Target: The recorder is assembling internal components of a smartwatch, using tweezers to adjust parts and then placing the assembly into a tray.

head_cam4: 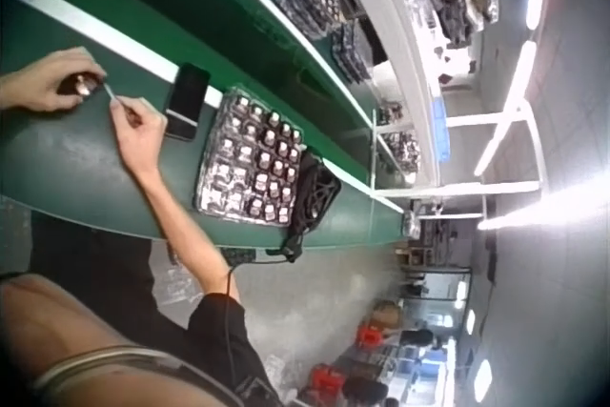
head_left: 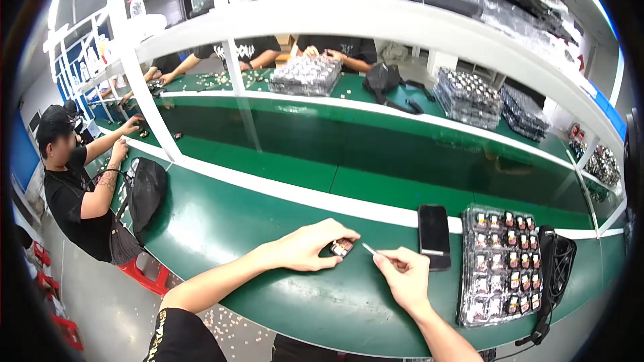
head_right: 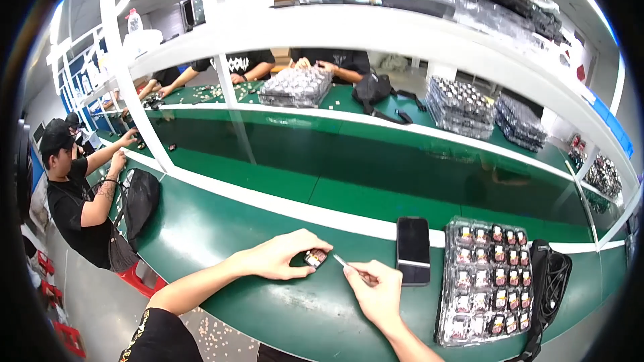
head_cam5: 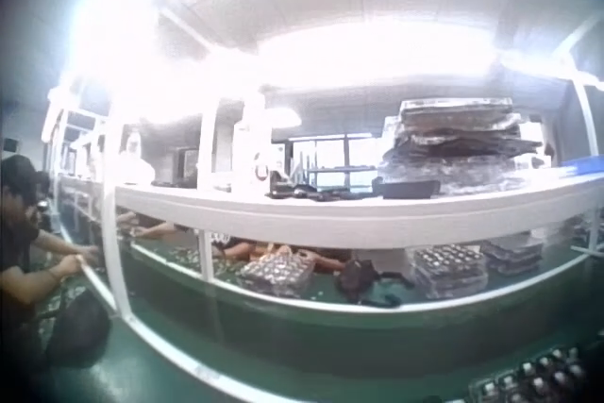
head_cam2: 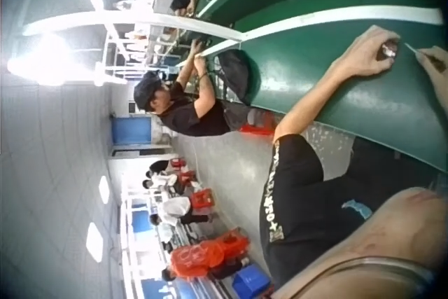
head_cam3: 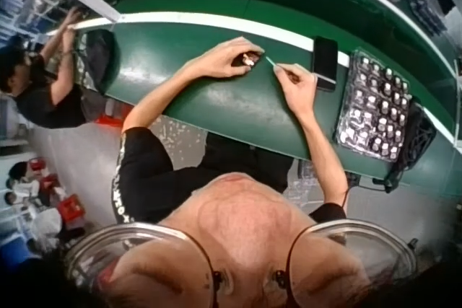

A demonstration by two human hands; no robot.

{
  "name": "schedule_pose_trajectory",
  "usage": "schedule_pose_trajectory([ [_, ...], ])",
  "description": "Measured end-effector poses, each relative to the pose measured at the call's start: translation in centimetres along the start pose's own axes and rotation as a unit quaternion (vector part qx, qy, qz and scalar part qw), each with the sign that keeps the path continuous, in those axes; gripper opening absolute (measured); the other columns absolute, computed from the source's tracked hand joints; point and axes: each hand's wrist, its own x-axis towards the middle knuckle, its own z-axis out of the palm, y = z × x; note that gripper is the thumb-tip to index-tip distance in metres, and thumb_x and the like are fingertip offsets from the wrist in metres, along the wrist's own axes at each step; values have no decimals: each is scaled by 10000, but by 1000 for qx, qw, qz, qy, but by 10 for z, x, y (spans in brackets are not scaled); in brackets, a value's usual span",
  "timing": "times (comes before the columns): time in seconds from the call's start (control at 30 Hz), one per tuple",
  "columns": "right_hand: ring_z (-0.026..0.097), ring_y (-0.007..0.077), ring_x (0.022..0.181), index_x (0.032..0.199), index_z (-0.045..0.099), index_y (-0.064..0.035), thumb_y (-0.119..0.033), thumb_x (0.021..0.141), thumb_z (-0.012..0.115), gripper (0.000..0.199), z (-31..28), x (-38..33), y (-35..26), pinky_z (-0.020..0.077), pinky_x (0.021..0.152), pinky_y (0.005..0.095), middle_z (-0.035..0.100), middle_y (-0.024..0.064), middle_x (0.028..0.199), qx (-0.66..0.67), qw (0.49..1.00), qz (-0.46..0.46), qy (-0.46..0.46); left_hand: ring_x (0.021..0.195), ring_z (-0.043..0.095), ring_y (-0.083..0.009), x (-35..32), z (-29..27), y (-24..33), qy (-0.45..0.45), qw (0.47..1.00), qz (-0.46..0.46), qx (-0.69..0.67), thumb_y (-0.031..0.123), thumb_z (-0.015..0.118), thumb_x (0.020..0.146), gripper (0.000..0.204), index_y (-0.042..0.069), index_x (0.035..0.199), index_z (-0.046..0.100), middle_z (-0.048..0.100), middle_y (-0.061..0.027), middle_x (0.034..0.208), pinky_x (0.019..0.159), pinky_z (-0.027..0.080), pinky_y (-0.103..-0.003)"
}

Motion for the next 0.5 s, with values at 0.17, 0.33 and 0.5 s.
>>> schedule_pose_trajectory([
  [0.17, 568, 44, 702, 1054, 856, 13, -53, 956, 850, 119, 6, 11, -10, 428, 605, 246, 689, 14, 759, -32, 999, -16, -13, 1293, 657, -343, 2, 14, -10, 69, 995, 63, 18, 75, 842, 897, 618, 42, 1477, 630, 680, -155, 1389, 1132, 529, -456],
  [0.33, 556, 33, 668, 1046, 852, 36, -35, 946, 847, 123, -1, 10, -15, 392, 569, 236, 705, 33, 758, -45, 999, -11, -26, 1335, 641, -349, -1, 14, -6, 55, 997, 35, -39, -22, 814, 881, 640, 27, 1488, 617, 638, -175, 1438, 1149, 528, -438],
  [0.5, 559, 17, 668, 1059, 851, 37, -23, 950, 836, 126, 3, 3, -18, 402, 555, 215, 701, 27, 755, -66, 997, -9, -45, 1353, 596, -326, -6, 13, -8, 65, 997, -10, 40, 130, 920, 844, 627, 59, 1419, 683, 636, -128, 1419, 1162, 480, -438],
])
